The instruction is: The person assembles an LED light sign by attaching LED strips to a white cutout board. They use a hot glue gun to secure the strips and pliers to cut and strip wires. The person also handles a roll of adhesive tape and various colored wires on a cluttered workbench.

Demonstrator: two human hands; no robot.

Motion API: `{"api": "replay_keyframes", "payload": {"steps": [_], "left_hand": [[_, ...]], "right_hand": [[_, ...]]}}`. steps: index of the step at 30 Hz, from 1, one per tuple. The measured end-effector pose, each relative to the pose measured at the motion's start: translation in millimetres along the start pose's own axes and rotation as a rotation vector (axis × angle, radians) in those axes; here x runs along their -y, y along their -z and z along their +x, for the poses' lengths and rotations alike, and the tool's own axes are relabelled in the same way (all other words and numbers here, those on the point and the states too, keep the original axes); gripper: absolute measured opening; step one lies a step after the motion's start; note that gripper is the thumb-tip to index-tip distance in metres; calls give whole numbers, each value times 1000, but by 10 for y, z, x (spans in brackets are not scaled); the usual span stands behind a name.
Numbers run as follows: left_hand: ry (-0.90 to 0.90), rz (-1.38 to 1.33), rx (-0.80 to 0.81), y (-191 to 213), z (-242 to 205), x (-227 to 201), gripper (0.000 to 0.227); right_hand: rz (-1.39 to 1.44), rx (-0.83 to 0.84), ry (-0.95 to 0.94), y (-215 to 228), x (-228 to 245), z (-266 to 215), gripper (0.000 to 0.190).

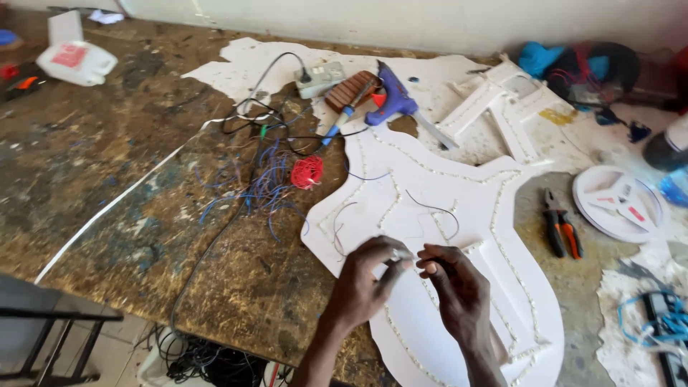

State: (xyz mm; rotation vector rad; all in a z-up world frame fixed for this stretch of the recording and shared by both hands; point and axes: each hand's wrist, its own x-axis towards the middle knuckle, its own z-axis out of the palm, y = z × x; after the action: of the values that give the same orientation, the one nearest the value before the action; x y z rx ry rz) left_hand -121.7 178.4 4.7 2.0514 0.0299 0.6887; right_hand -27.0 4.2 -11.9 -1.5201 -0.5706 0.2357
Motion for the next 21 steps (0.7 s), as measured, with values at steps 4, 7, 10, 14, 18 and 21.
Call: {"api": "replay_keyframes", "payload": {"steps": [4,7,10,14,18,21], "left_hand": [[9,-102,-80,44,-52,-264,12],[31,0,-80,-9,-190,-129,21],[46,124,-175,-24,-298,119,21],[110,76,-198,203,-469,305,19],[245,11,-206,469,-677,613,24],[329,0,-249,749,-786,696,26]], "right_hand": [[113,31,75,-110,-185,6,10],[130,-66,-27,-103,-350,-75,9],[234,-171,29,-24,-597,-17,14],[307,-279,-95,92,-661,187,11],[99,-271,-153,36,-606,358,27],[-62,-260,-68,-168,-513,331,61]]}}
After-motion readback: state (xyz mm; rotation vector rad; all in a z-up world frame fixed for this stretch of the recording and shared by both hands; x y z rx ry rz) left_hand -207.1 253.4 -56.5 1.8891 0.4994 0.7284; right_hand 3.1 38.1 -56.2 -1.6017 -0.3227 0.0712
